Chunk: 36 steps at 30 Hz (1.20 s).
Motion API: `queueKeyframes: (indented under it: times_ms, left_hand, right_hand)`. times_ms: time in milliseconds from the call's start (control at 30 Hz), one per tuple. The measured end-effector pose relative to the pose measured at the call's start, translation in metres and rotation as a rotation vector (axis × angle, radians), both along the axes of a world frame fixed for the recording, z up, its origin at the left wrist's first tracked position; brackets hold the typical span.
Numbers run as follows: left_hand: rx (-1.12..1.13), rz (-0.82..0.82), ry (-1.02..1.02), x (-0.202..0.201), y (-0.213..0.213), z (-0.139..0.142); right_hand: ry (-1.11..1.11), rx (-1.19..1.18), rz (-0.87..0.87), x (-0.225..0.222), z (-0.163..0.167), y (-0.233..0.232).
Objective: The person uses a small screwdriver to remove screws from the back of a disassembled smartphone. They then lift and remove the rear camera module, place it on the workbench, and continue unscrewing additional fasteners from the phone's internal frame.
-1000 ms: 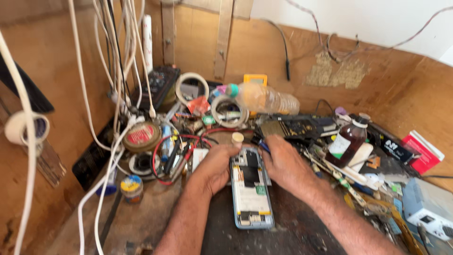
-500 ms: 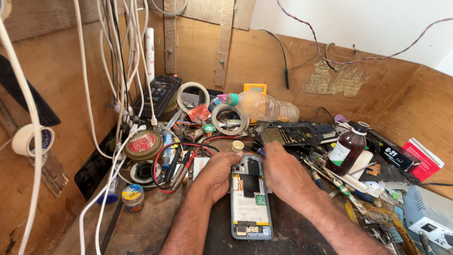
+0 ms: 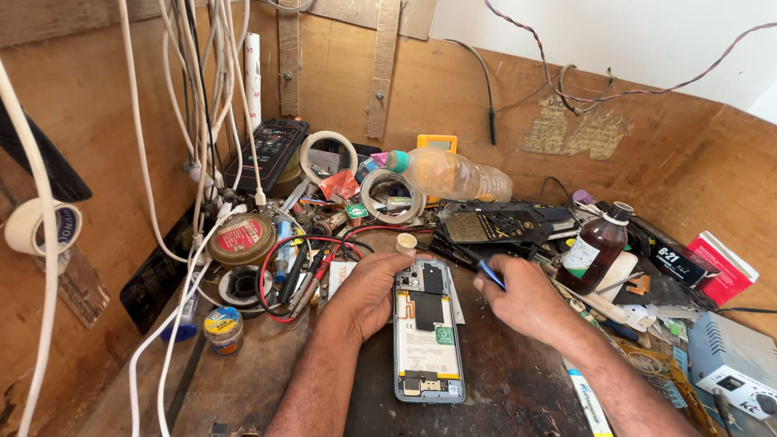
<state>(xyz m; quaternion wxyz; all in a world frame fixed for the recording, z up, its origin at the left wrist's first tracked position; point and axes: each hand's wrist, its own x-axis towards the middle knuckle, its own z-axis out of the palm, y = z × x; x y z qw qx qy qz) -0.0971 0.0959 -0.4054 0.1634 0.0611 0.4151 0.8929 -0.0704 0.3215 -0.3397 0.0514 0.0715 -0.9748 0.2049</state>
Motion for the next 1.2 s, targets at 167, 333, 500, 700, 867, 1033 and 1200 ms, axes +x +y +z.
queueKeyframes:
  times_ms: [167, 333, 500, 700, 867, 1033, 1200]
  left_hand:
    - [0.021, -0.007, -0.026, 0.001, 0.000, 0.004]
    - [0.035, 0.033, -0.072, 0.006, 0.000, 0.007]
    - [0.073, 0.027, -0.080, 0.005, 0.000, 0.005]
    - [0.024, 0.008, -0.042, 0.003, -0.001, 0.002]
    - [0.017, -0.006, -0.016, 0.003, -0.002, 0.003]
    - [0.043, 0.007, -0.022, 0.000, -0.003, -0.003]
    - [0.024, -0.015, -0.008, -0.002, -0.004, -0.009]
  right_hand:
    - [-0.046, 0.068, 0.035, 0.002, -0.005, 0.007]
    - [-0.085, 0.098, 0.016, 0.005, -0.005, 0.010]
    - [-0.014, -0.036, -0.015, 0.001, -0.008, 0.014]
    - [-0.043, -0.585, -0.022, -0.014, 0.001, 0.016]
    - [0.222, -0.752, 0.046, -0.020, 0.008, -0.007]
    - [0.495, -0.962, 0.151, -0.013, 0.003, -0.035]
    - [0.598, -0.998, 0.232, -0.005, -0.007, -0.056]
